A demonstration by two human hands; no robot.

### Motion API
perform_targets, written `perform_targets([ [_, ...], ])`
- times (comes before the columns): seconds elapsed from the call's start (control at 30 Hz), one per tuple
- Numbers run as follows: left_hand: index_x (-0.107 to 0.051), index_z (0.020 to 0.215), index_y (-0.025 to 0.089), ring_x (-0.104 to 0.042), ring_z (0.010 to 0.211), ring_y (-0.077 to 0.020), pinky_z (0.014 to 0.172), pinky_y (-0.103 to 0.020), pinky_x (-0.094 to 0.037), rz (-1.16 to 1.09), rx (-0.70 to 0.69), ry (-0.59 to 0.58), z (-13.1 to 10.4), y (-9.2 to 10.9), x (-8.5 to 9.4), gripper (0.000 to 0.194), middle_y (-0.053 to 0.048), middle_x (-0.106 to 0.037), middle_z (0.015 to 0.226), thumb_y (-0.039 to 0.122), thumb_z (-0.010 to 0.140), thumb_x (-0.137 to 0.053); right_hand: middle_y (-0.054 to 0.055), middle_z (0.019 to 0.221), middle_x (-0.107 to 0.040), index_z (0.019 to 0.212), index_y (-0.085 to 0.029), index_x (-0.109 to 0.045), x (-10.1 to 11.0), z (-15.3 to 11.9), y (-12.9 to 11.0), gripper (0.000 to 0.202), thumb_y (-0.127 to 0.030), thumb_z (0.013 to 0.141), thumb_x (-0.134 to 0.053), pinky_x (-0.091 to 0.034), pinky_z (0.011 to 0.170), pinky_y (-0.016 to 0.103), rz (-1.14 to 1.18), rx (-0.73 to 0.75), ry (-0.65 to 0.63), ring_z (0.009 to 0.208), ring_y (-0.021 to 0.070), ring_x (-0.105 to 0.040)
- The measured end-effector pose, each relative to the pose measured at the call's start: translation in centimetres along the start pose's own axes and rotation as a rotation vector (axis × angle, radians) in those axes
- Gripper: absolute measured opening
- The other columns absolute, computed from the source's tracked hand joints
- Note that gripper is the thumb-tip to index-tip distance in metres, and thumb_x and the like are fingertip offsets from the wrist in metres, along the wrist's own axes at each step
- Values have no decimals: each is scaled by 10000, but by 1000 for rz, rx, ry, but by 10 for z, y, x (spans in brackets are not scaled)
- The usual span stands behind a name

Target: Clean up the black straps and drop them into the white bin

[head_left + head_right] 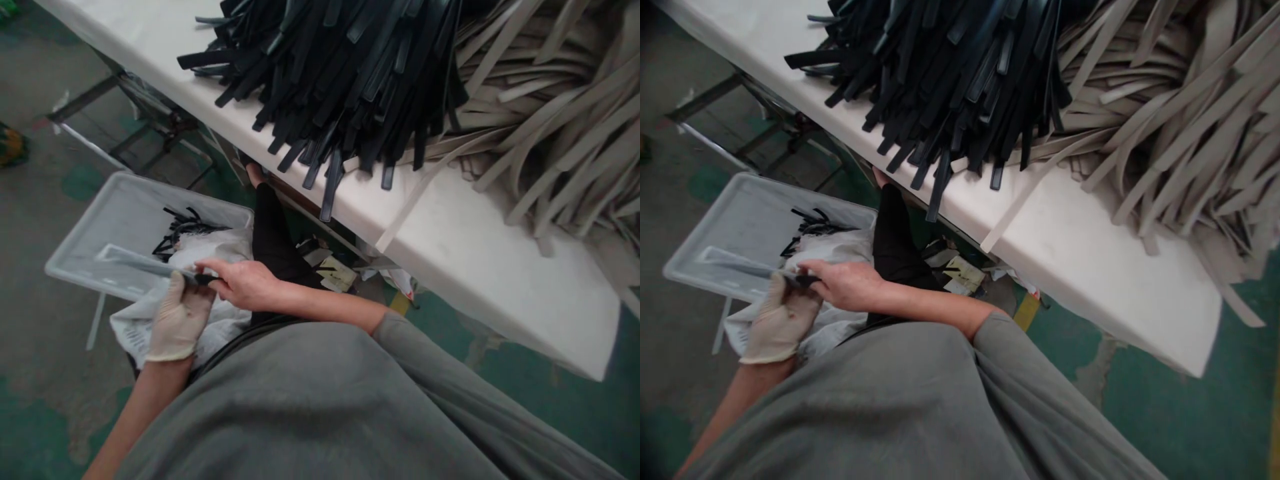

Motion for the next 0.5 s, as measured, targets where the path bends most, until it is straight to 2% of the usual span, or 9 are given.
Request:
perform_targets([
  [0.1,-648,830,166,-677,696,-95,698,-185,-539,-39,45,-19,-3,-11,-2,385,-13,-712,746,210,1034,-325,9,1113,-714,1493,-226,-376,6,1,-5,515,-378,1005,-430,-453,786,214,14,35,12,971,170,-671],
  [0.17,-647,813,161,-687,719,-108,726,-208,-547,-65,17,-1,1,-7,7,307,-19,-711,748,214,1011,-417,35,1041,-733,1493,-225,-389,10,-6,-7,565,-364,961,-522,-459,747,226,12,67,-9,912,190,-688],
  [0.23,-645,795,157,-697,747,-128,771,-249,-554,-78,20,17,5,-4,18,235,-28,-712,755,221,976,-508,42,944,-744,1466,-236,-439,10,-10,-3,539,-276,938,-542,-455,701,237,5,54,-31,823,196,-693],
  [0.3,-659,820,153,-696,754,-129,788,-256,-549,-73,54,-28,7,-10,23,170,-34,-719,783,207,947,-561,61,923,-747,1452,-227,-464,6,-5,1,528,-231,928,-533,-452,684,252,-11,46,-37,783,204,-690],
  [0.4,-684,865,147,-678,701,-127,742,-248,-541,-41,89,-141,6,-23,17,132,-36,-721,783,208,928,-586,87,938,-750,1458,-194,-459,-5,13,-1,532,-218,930,-514,-453,687,264,-23,37,-44,798,215,-689],
  [0.5,-688,851,138,-674,699,-129,715,-246,-530,-48,41,-185,4,-21,17,135,-36,-722,783,213,921,-600,70,921,-755,1485,-181,-412,-9,20,-9,577,-233,923,-530,-449,679,253,12,47,-51,788,197,-685],
])
Point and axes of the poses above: each hand's wrist, its own z-axis towards the middle knuckle, its own x-axis out of the back of the hand, y = z × x, the point moved 6 cm from there along z, towards the middle knuckle
